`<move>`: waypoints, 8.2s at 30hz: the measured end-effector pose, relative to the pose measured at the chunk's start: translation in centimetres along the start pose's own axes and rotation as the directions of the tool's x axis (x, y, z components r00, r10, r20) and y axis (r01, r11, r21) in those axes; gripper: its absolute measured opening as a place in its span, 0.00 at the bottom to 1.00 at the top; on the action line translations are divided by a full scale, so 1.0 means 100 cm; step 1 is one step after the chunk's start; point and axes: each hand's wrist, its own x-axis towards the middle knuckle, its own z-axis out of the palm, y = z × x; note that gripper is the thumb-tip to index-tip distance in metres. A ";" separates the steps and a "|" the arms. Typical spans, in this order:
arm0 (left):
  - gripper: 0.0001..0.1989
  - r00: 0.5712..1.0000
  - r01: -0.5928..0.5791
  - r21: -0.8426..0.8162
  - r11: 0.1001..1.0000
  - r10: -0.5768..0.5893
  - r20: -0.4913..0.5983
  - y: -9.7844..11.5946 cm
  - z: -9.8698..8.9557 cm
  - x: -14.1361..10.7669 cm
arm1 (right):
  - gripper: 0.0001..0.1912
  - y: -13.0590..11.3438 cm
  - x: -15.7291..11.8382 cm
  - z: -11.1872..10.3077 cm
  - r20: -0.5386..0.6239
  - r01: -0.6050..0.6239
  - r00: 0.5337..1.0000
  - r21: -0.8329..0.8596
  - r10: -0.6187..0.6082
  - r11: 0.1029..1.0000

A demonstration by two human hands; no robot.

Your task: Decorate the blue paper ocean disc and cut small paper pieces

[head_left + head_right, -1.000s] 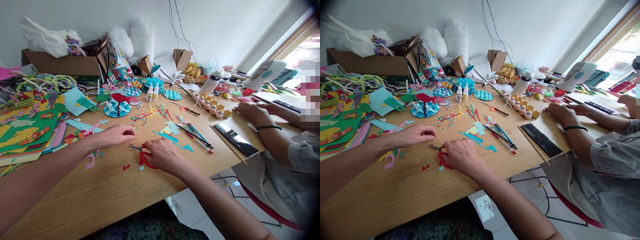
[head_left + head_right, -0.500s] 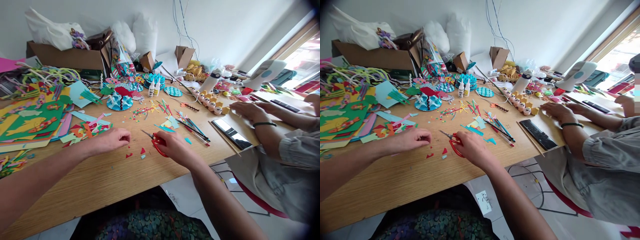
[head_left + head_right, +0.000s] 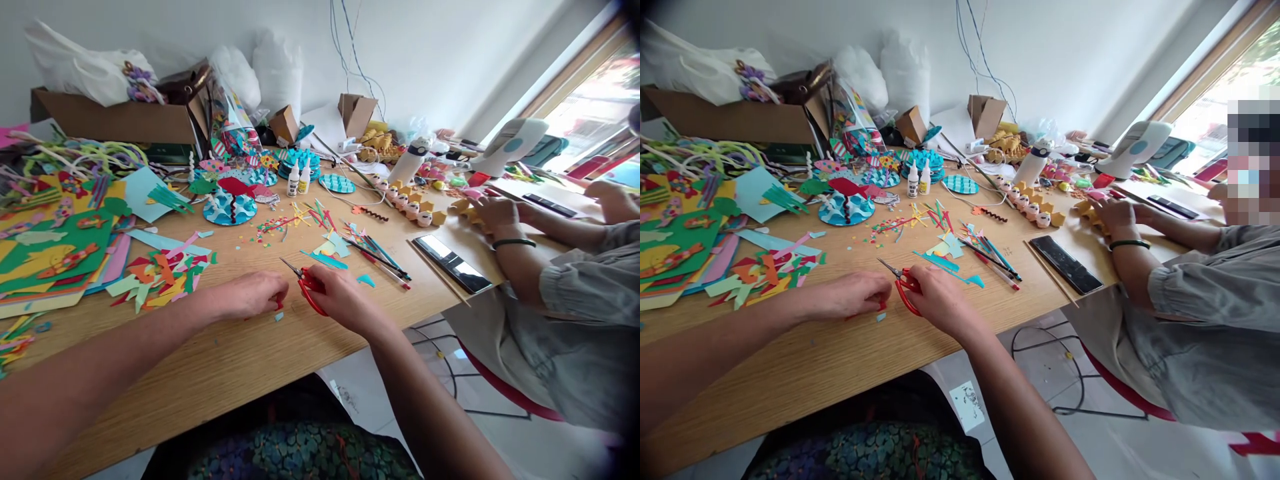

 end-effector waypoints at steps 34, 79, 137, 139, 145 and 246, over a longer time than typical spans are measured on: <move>0.03 0.826 -0.070 -0.819 0.570 -0.426 -0.368 0.004 -0.005 -0.042 | 0.05 -0.041 0.038 0.032 -0.129 0.060 0.991 0.616 0.025 0.786; 0.08 0.624 -0.473 -0.874 0.113 -0.658 -0.422 0.045 -0.003 -0.051 | 0.16 -0.070 0.005 0.031 -0.253 0.078 0.967 0.440 0.039 0.895; 0.05 0.656 -0.413 -0.888 0.199 -0.611 -0.443 0.027 -0.002 -0.068 | 0.20 -0.065 -0.005 0.036 -0.182 0.107 0.983 0.452 -0.026 0.885; 0.06 0.651 -0.412 -0.890 0.198 -0.619 -0.439 0.027 -0.002 -0.068 | 0.20 -0.065 -0.005 0.036 -0.176 0.102 0.984 0.456 -0.022 0.884; 0.07 0.644 -0.388 -0.896 0.217 -0.631 -0.432 0.026 -0.004 -0.070 | 0.18 -0.067 -0.005 0.033 -0.097 0.053 0.995 0.470 -0.008 0.881; 0.06 0.644 -0.207 -0.819 0.535 -0.556 -0.526 0.024 -0.007 -0.078 | 0.22 -0.064 0.001 0.036 -0.147 0.109 0.988 0.427 -0.049 0.898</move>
